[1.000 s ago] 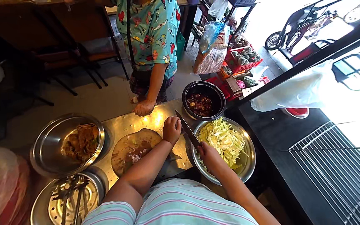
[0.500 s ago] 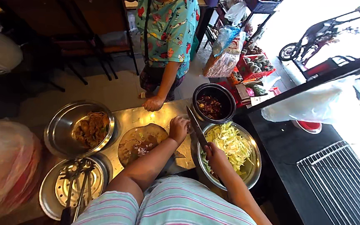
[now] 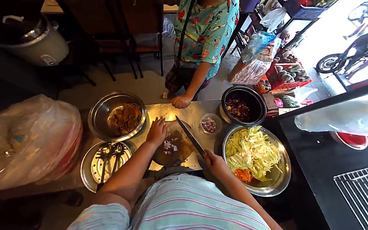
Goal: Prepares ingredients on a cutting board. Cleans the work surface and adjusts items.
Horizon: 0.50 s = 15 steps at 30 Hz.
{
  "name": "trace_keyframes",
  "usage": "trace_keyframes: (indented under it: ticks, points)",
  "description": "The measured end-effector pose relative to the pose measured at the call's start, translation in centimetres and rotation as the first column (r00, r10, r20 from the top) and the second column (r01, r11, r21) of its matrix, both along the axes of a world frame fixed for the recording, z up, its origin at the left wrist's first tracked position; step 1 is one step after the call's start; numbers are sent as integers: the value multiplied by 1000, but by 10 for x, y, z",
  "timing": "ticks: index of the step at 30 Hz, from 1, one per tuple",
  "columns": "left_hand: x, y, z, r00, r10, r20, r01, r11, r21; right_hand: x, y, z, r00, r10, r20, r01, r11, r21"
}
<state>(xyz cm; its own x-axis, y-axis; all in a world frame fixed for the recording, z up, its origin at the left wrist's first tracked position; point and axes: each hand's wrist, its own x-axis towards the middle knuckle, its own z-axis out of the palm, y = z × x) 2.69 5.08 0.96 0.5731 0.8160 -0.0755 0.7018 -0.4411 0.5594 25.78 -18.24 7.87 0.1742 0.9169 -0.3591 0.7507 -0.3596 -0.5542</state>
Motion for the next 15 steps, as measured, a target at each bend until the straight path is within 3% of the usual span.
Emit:
trace_keyframes:
  ticks: [3,6,8,11,15]
  points:
    - [-22,-26,-14,990,-117,-85,109,990,-95,-21,25,-14,992,60,107,-44,989,-139]
    - [-27,-50,-6,962,-274,-8,268,946,-180,-38,45,-22,972,106,209,-59,974,-218]
    - [-39,-62,-5,944,-319,85,327,937,-121,-43,50,-26,967,125,223,-77,974,-213]
    - [-63,-74,-5,941,-254,222,256,967,23,-44,45,-34,959,165,230,-115,970,-215]
    - [-85,-82,-16,952,-77,297,53,995,86,-45,20,-40,933,239,267,-190,962,-197]
